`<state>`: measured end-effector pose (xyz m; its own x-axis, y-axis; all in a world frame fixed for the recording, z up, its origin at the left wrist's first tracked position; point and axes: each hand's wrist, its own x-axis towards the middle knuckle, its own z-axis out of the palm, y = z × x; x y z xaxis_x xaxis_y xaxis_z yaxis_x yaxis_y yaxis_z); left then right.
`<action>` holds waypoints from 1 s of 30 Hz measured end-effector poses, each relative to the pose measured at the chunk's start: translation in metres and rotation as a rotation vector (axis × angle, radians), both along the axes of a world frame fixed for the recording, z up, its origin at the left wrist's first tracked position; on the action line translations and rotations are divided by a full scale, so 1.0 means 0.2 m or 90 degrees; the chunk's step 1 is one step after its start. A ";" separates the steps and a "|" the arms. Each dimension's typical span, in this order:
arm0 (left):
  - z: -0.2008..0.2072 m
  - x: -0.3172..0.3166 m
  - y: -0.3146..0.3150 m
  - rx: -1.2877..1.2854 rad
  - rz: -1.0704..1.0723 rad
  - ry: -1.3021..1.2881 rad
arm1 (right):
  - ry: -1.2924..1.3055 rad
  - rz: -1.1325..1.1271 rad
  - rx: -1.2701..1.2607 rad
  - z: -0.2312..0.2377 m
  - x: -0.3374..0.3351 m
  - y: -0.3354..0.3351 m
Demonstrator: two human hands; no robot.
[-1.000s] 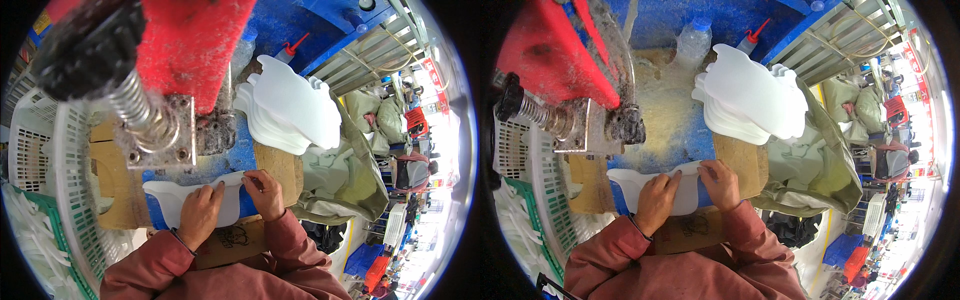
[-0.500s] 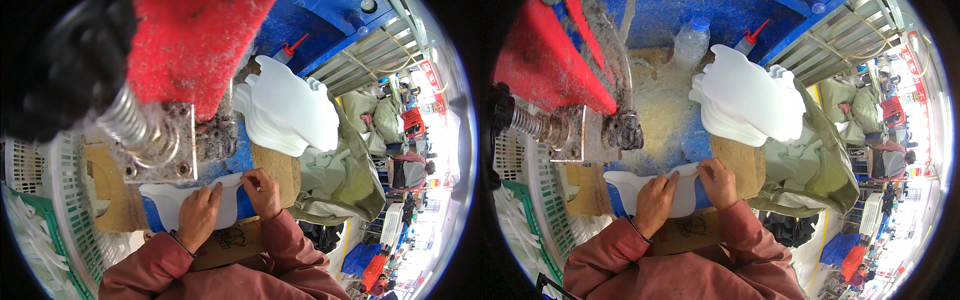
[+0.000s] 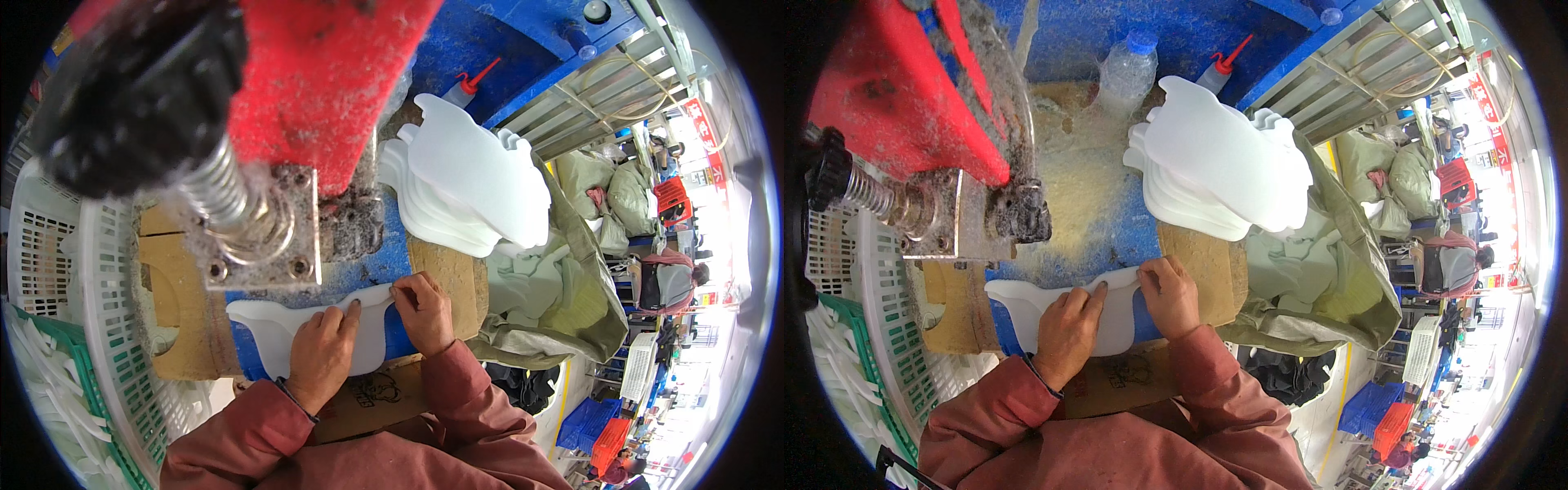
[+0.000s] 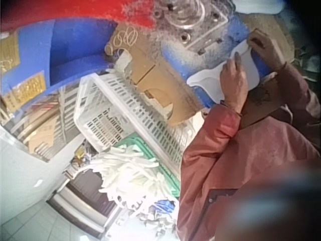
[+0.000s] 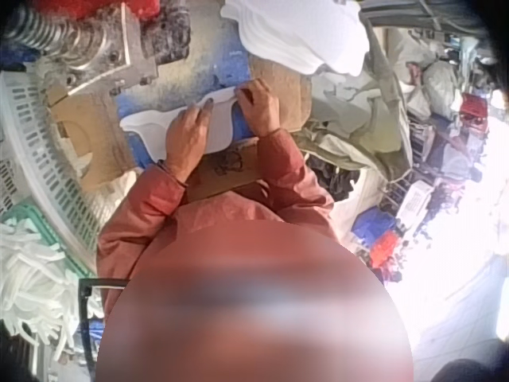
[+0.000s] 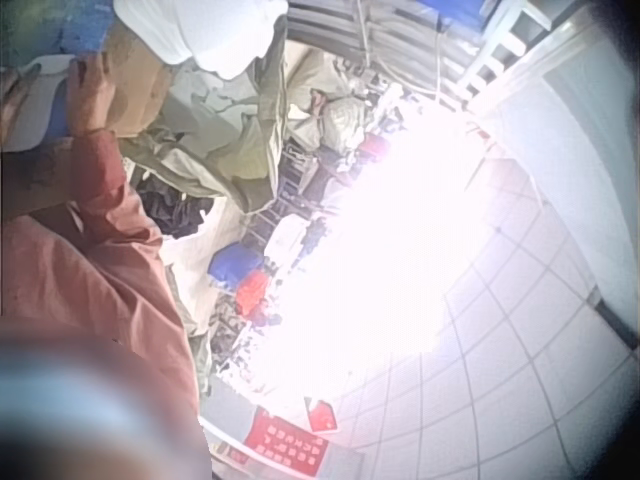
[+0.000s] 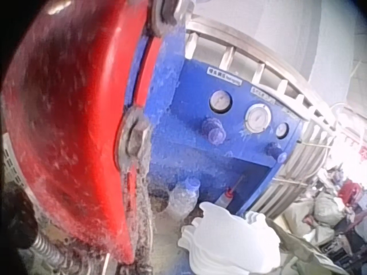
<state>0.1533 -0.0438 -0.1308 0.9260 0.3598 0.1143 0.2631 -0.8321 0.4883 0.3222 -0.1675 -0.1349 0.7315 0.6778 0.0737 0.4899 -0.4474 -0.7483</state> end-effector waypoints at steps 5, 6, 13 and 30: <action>0.00 0.00 0.00 -0.016 0.000 -0.005 | -0.036 0.004 -0.009 -0.01 0.01 0.01; 0.00 0.00 0.00 -0.016 0.001 -0.005 | -0.033 0.004 -0.013 -0.01 0.01 0.01; 0.00 0.00 0.00 -0.013 0.005 -0.023 | -0.031 -0.001 -0.051 -0.02 0.04 0.02; -0.13 -0.07 -0.02 -0.091 0.014 -0.119 | -0.026 0.081 -0.191 0.01 0.12 0.01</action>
<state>0.1401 -0.0485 -0.1559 0.8850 0.4050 0.2297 0.1743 -0.7456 0.6431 0.3459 -0.1655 -0.1334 0.6406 0.7591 -0.1161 0.5826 -0.5789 -0.5704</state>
